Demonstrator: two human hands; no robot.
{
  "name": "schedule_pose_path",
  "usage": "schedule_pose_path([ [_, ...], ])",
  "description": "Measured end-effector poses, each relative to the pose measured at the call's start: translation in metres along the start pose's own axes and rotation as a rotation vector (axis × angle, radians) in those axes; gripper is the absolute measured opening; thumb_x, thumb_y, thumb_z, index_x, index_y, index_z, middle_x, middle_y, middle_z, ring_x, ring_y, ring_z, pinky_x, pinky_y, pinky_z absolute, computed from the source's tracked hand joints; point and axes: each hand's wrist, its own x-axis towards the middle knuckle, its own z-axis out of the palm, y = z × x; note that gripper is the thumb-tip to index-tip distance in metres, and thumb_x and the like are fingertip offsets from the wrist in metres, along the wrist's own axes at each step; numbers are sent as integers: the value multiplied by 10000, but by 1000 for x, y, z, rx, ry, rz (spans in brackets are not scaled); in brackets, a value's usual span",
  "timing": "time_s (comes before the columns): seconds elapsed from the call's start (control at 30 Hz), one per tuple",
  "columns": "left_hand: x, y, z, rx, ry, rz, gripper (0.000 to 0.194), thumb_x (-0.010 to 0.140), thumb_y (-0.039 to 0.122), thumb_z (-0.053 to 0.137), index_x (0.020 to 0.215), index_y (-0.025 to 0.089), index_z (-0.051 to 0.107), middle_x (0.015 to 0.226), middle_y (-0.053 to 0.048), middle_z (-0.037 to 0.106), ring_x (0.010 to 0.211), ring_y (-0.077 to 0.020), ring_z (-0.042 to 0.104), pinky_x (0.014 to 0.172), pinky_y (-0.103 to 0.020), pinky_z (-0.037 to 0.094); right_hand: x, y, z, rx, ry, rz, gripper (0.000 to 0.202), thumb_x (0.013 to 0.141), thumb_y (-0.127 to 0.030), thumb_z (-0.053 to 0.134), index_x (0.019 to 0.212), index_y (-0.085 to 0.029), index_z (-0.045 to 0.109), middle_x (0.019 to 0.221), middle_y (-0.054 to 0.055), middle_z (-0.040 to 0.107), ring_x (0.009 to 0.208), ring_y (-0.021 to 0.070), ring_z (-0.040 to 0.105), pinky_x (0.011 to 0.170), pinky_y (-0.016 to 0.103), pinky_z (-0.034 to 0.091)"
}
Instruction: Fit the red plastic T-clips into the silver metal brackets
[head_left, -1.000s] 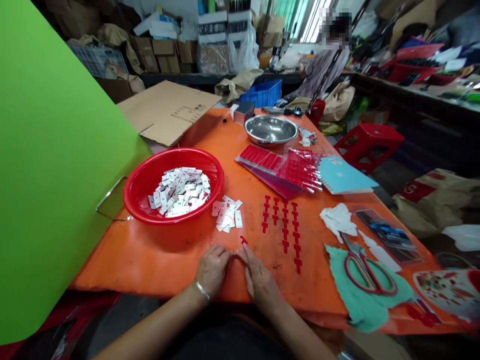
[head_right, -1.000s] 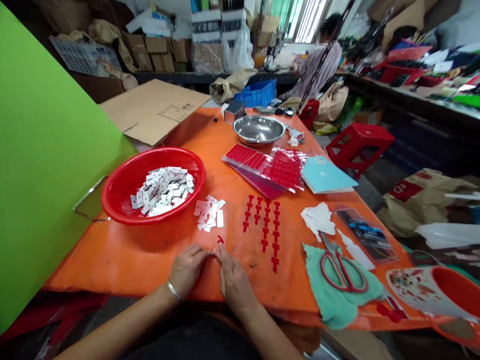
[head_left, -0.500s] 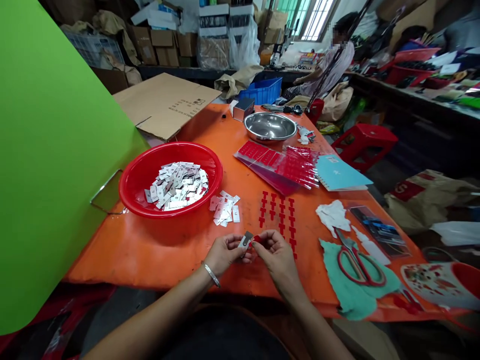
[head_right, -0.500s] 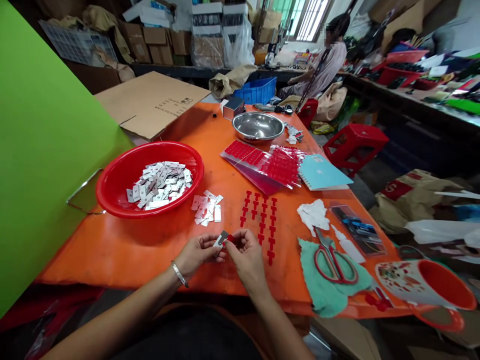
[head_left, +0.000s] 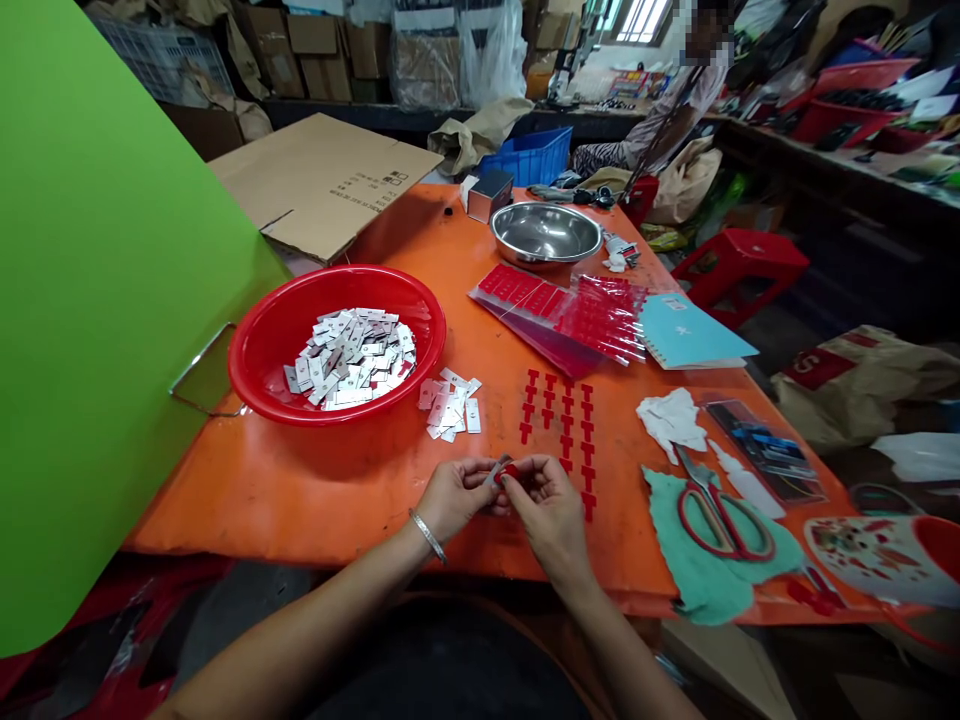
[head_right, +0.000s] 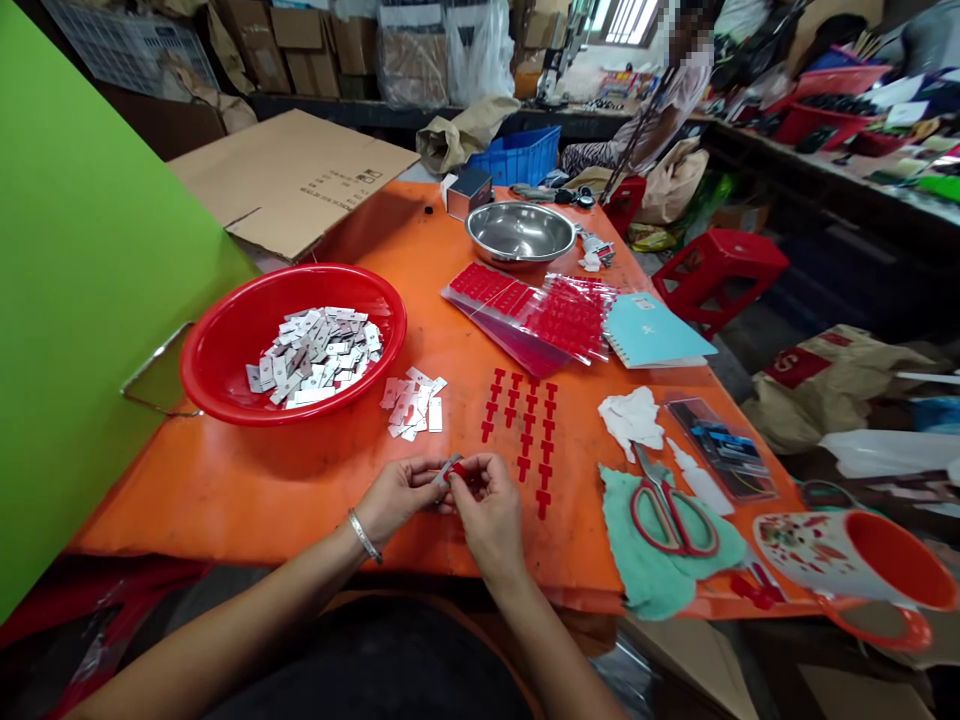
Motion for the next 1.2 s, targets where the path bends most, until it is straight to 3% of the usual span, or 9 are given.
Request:
schedule_pose_path([
  [0.3,-1,2,2,1,-7,-4,537,486,365,820,882,70,609,767,-82,693,571,-118,623,648,-272,540,-1,0,-2,-78,-10,-24,262,731,-404,657,810,-193,521,767,23,595,637,152,589,531,265,532],
  [0.53,-3,4,3,25,-1,-2,536,490,356,820,900,68,630,795,-102,694,676,-179,659,652,-284,537,-4,-3,-1,-125,-2,-53,236,747,-404,632,811,-198,537,774,33,601,634,159,590,501,270,540],
  [0.8,-1,1,5,36,67,78,469,551,372,789,880,71,646,770,-94,697,679,-178,651,636,-291,539,-10,-1,-3,-365,11,-293,98,824,-281,549,882,-205,572,832,45,629,699,166,608,585,284,513],
  [0.93,-2,-2,6,31,75,114,474,564,390,782,887,71,643,770,-94,697,616,-155,641,623,-290,540,-8,-3,-9,-408,74,-407,102,821,-280,554,845,-200,613,1022,94,568,856,197,584,628,298,500],
  [1.07,-4,-4,8,62,55,106,476,583,406,770,900,73,647,753,-86,693,614,-157,646,618,-276,536,-1,-8,-13,-386,82,-330,122,812,-309,567,786,-193,592,1023,91,538,904,202,556,577,265,484],
  [1.2,-4,-3,10,74,43,102,476,577,418,771,890,80,649,748,-82,692,615,-156,647,610,-267,533,2,-10,-15,-293,20,-212,137,818,-327,565,818,-191,571,870,55,590,751,170,571,591,275,490],
])
